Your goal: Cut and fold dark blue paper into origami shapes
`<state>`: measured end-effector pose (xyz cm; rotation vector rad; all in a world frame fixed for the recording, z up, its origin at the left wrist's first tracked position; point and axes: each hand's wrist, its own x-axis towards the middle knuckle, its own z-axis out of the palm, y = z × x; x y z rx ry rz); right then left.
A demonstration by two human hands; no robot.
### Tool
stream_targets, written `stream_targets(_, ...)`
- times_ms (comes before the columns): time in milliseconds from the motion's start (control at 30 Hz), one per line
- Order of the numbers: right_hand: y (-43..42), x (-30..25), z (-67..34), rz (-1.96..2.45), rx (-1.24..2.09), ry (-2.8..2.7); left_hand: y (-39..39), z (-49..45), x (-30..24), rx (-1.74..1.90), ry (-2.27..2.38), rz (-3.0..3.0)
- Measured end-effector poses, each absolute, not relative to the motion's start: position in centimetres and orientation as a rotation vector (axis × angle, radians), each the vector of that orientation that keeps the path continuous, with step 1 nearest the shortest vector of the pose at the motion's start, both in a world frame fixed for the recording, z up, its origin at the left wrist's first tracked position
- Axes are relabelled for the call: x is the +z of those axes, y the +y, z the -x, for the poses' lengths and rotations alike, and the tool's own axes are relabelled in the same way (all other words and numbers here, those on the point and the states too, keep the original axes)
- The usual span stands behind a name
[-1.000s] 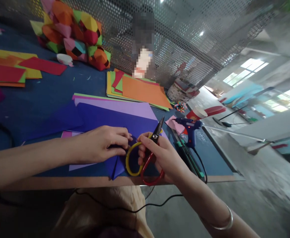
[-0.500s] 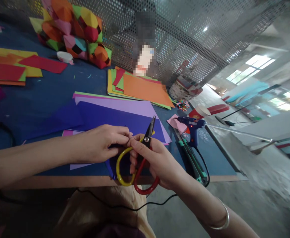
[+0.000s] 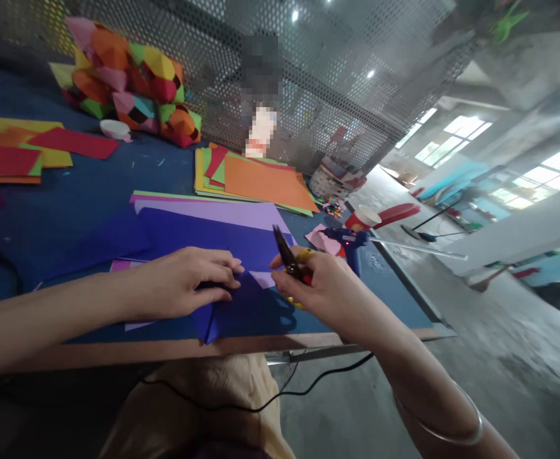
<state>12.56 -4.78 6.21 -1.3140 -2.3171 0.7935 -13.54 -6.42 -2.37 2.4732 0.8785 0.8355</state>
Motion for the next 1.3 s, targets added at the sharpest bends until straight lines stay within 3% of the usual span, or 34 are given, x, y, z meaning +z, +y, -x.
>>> stream_targets(167, -4.7, 6.9, -12.4, 1.194, 1.128, -2.05, -7.7, 14.5, -1.4, 0.468, 0.99, -2.503)
stream_targets(367, -4.2, 5.7, -12.5, 1.051, 1.444, -1.746, -6.8, 14.0, -0.8, 0.289, 1.109, -2.49)
stream_targets(833, -3.0, 1.6, -9.7, 1.042, 1.737, -1.6, -4.7, 13.6, -2.6, 0.474, 0.981, -2.522)
stream_targets(1167, -3.2, 2.2, -9.1, 1.088, 1.594, -1.751, -4.6, 13.7, -2.7, 0.465, 0.957, -2.531)
stream_targets(1300, -3.5, 1.9, -8.4, 1.11, 1.81, -1.718, -4.6, 13.9, -3.0, 0.468, 0.956, -2.563)
